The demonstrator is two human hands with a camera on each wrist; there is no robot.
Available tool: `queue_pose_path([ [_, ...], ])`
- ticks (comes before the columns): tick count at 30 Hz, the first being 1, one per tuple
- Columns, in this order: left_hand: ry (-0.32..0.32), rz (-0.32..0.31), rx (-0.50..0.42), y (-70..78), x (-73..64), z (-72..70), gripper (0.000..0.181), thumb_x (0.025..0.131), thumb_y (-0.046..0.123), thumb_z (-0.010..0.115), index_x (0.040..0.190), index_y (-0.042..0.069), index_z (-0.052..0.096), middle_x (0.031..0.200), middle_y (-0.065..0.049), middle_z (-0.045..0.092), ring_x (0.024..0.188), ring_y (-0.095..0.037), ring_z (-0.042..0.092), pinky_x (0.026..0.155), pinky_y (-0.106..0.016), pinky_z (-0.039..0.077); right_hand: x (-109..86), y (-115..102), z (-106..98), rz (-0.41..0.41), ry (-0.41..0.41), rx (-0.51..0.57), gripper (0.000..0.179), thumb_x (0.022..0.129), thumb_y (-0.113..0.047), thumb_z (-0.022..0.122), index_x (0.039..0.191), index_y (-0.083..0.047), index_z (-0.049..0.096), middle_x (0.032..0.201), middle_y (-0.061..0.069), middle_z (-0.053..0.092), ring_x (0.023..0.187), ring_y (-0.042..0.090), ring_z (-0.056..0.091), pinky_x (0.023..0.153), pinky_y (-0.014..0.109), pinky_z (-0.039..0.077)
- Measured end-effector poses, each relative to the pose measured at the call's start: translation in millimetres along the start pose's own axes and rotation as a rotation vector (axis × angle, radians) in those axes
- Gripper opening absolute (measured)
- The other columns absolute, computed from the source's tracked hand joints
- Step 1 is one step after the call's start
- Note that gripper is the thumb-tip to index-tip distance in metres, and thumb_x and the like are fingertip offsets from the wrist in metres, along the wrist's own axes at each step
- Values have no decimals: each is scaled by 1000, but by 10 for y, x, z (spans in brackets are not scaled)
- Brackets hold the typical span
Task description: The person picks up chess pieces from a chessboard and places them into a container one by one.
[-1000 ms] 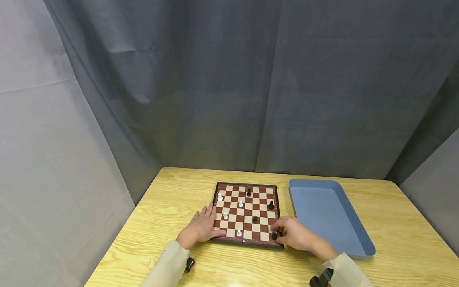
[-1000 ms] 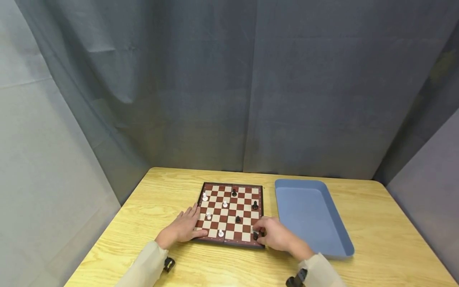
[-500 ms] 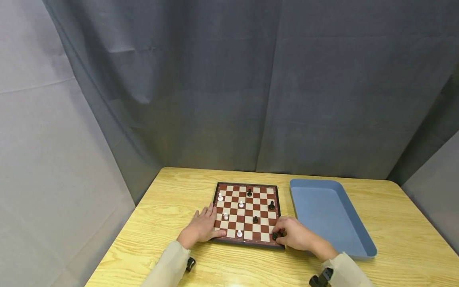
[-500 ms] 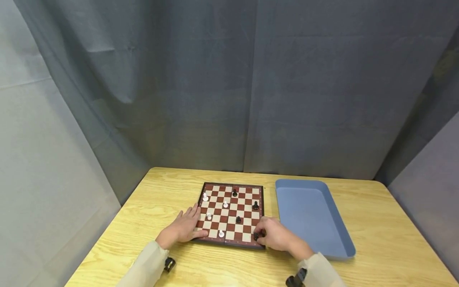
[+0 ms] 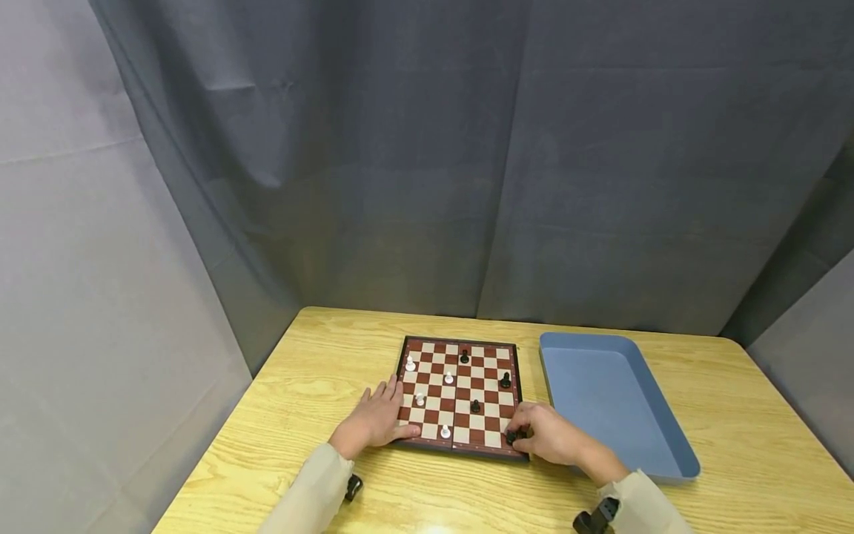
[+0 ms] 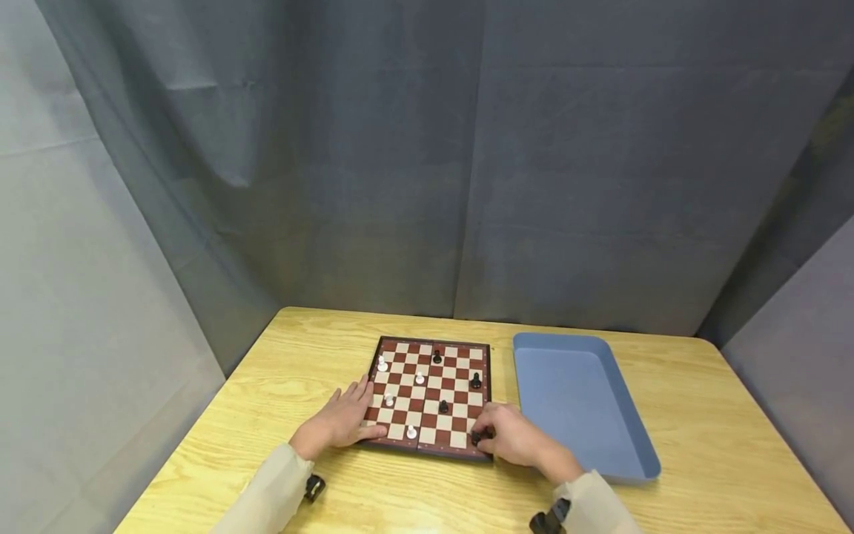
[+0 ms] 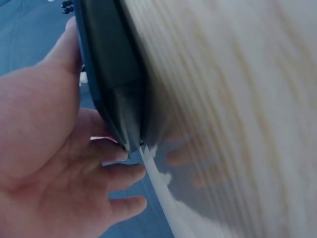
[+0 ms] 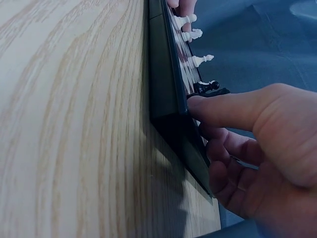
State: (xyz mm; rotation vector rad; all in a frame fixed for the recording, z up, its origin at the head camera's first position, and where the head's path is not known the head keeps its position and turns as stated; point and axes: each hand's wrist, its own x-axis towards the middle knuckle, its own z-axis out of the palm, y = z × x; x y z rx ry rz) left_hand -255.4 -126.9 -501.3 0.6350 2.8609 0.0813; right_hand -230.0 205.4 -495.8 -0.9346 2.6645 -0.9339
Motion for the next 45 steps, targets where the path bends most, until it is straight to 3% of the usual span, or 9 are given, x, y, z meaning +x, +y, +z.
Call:
queue_pose_path([
  [9,-14,-3,-5,11,8,51,96,87,68,41,149,-2,21,155,-20,14,138,-37,22,109,-54,22,-17,15,27,24,7,-12,13,84,-12,73,96,-16,74,94,-10,59,86,12,58,68,29,50],
  [20,-10,7,-24,10,13,68,95,88,65,44,148,-5,21,154,-23,13,138,-38,22,110,-50,23,-33,21,11,-8,35,34,11,85,-12,71,95,-16,73,94,-8,62,84,11,59,66,28,51],
  [27,-10,19,-13,9,22,40,95,88,65,44,147,-6,22,154,-24,13,138,-37,24,109,-49,26,-37,26,-18,52,42,67,15,85,-11,71,100,-9,71,95,-3,65,80,12,60,62,27,50],
  [31,-4,32,-18,5,27,26,95,88,64,46,146,-8,23,153,-26,13,137,-36,25,108,-49,29,-41,28,-79,82,59,48,18,85,-11,71,102,-6,70,93,-3,64,78,11,58,62,26,49],
  [38,-6,43,-38,-4,30,29,96,88,63,46,145,-10,23,152,-27,12,138,-36,23,107,-45,31,-60,21,-250,56,115,4,17,84,-8,71,100,-3,69,89,-3,63,76,9,57,62,26,49],
  [45,-22,25,-60,-12,41,45,96,88,64,46,146,-8,21,154,-26,9,139,-33,21,100,-41,40,-90,59,-450,55,181,-51,10,84,-8,71,93,-9,67,80,-9,60,72,7,56,58,25,48],
])
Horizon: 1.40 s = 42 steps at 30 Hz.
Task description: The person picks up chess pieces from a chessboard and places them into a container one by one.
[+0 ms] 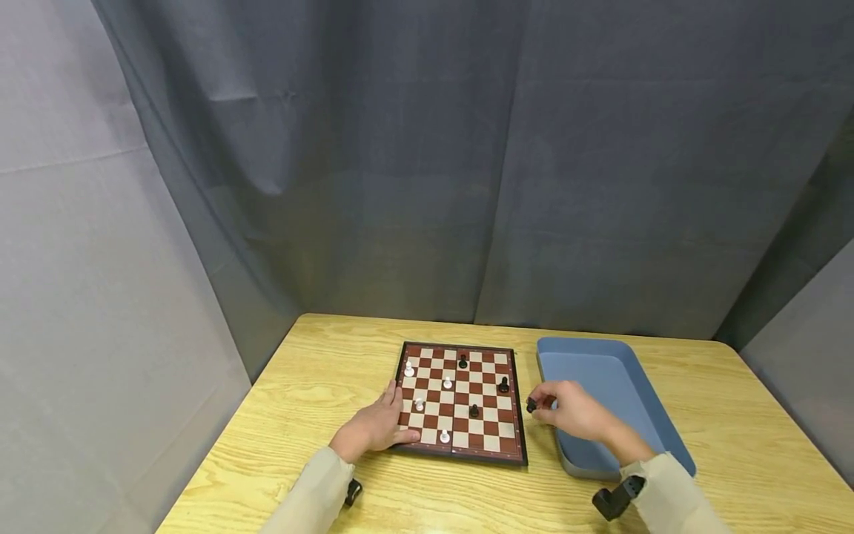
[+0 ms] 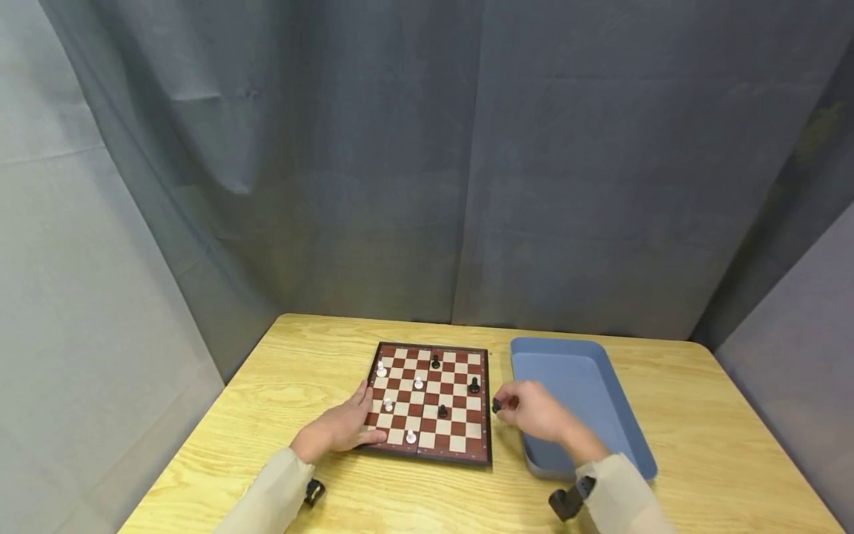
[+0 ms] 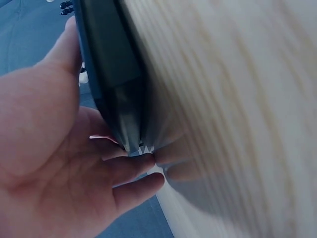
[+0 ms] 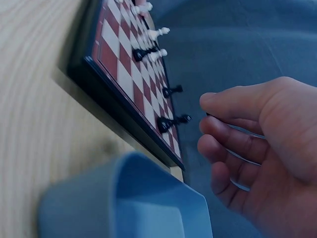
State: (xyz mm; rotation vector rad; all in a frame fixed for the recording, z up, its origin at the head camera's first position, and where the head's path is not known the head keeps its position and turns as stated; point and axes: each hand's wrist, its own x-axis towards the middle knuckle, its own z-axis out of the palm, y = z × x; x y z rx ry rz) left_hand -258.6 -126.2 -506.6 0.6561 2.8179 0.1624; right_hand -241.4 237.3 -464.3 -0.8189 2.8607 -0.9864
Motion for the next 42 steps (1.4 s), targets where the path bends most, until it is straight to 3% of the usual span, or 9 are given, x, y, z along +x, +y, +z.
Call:
queue_pose_path([
  [21,-19,-13,-16,2,-11,-14,96,87,63,48,147,-7,20,154,-25,8,139,-33,24,96,-42,44,167,335,-337,165,27,48,9,86,-8,68,94,-4,66,81,0,60,72,15,55,58,30,46],
  [42,-16,-25,-24,11,1,-1,96,87,62,49,148,-7,18,155,-24,7,138,-33,24,93,-40,47,273,751,-344,265,72,1,11,85,-7,66,92,1,66,80,5,63,68,16,54,59,32,44],
])
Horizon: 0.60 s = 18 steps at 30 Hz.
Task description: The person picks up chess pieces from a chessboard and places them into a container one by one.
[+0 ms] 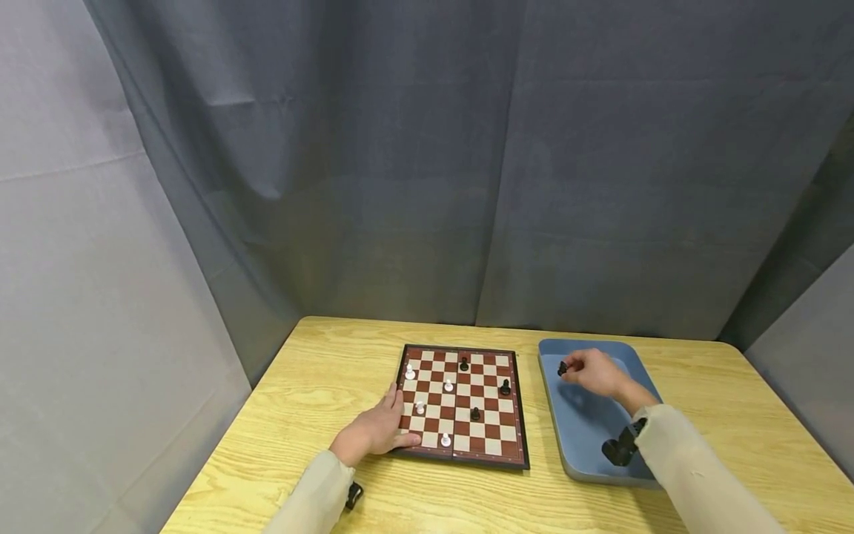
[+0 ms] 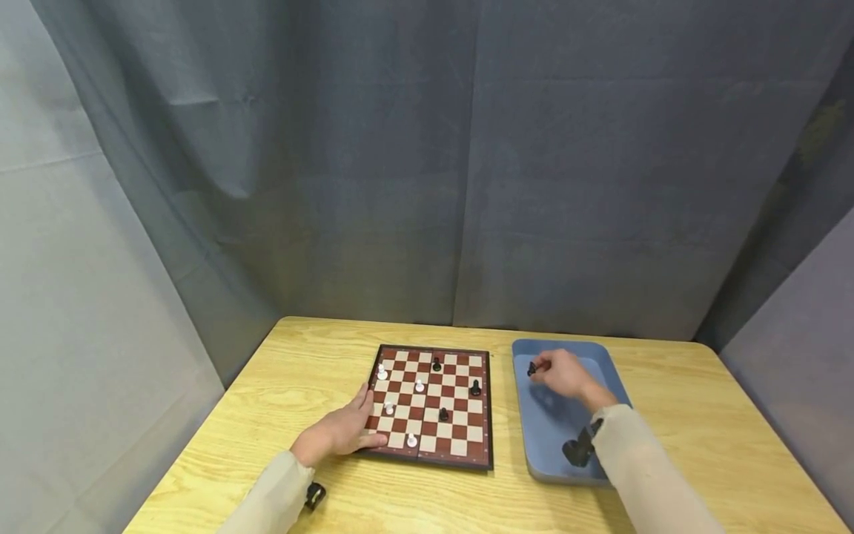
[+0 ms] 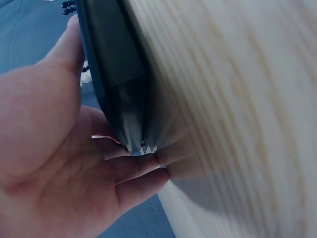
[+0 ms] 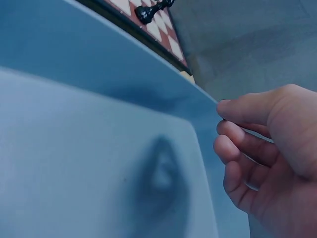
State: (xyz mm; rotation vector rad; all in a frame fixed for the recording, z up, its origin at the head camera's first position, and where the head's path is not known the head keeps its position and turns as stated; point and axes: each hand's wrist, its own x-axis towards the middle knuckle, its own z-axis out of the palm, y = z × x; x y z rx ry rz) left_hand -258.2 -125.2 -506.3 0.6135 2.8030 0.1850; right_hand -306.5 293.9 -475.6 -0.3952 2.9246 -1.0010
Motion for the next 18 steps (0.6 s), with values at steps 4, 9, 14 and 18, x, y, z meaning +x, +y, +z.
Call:
queue_pose_path([
  [4,-1,8,-10,8,1,-17,95,88,61,49,148,-7,18,154,-25,7,139,-33,23,99,-42,42,19,86,21,16,6,-28,8,83,-5,66,89,1,66,78,4,62,67,16,52,58,32,42],
  [9,-5,1,-8,4,-4,-9,96,88,61,48,148,-7,18,154,-24,7,139,-33,23,98,-41,42,43,169,43,56,-6,-27,9,83,-5,66,90,2,64,78,4,60,68,17,51,58,32,42],
  [14,-10,-3,-12,-1,-3,-11,96,88,61,49,148,-6,17,155,-23,6,139,-32,22,98,-39,43,65,218,69,79,-24,-20,10,85,-5,64,91,3,63,79,5,60,68,17,51,58,32,42],
  [18,-13,-4,-7,-1,1,-20,96,88,61,49,149,-6,16,155,-23,5,140,-32,21,100,-39,41,75,227,96,78,-27,-28,11,85,-4,64,92,4,63,78,6,60,67,17,51,57,32,43],
])
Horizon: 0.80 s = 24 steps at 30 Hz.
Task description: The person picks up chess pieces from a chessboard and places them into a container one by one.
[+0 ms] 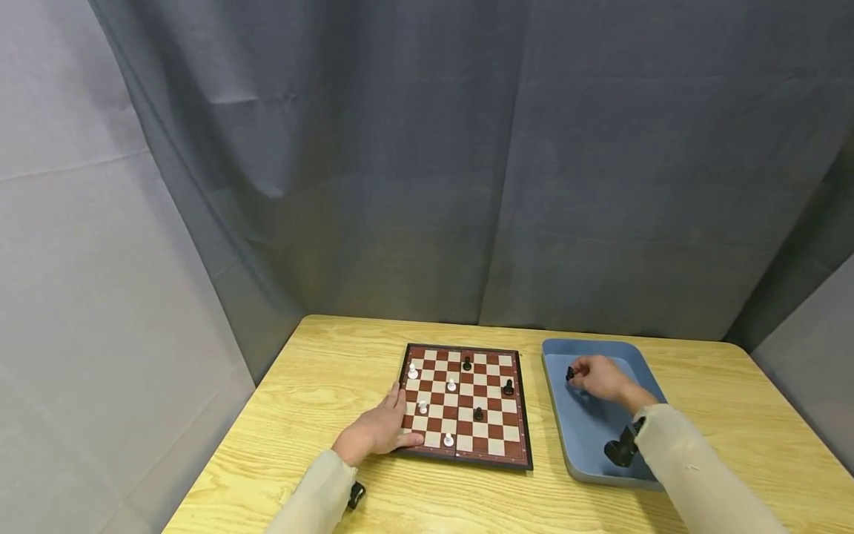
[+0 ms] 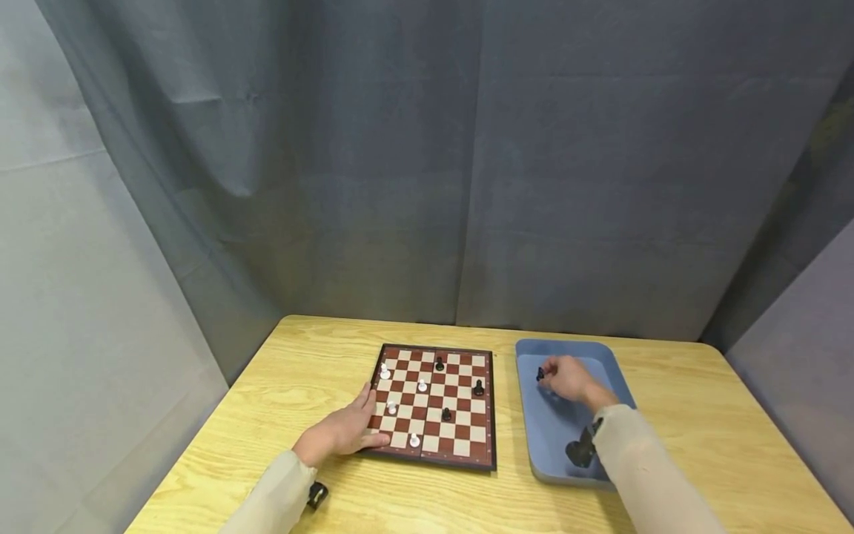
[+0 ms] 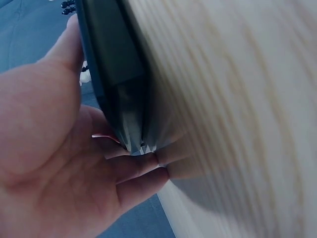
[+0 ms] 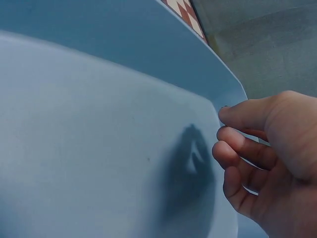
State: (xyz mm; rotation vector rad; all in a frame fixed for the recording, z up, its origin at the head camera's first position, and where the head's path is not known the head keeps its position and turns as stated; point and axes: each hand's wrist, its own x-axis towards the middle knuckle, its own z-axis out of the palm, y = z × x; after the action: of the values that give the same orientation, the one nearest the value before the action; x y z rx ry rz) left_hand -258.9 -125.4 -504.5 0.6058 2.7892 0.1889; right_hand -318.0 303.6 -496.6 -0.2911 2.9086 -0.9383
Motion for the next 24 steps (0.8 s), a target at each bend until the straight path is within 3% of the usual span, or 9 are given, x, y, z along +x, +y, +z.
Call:
queue_pose_path([
  [16,15,18,5,0,-9,23,97,87,62,49,148,-7,18,154,-24,5,139,-33,21,101,-41,40,-21,-24,29,55,28,-12,23,87,-4,59,107,7,61,81,6,61,67,17,54,57,33,45],
  [24,16,17,22,-12,0,25,97,87,64,46,147,-8,19,154,-25,6,139,-33,21,102,-41,39,-24,-138,26,2,71,-6,25,88,-8,61,109,6,62,79,4,60,65,16,52,56,32,44],
])
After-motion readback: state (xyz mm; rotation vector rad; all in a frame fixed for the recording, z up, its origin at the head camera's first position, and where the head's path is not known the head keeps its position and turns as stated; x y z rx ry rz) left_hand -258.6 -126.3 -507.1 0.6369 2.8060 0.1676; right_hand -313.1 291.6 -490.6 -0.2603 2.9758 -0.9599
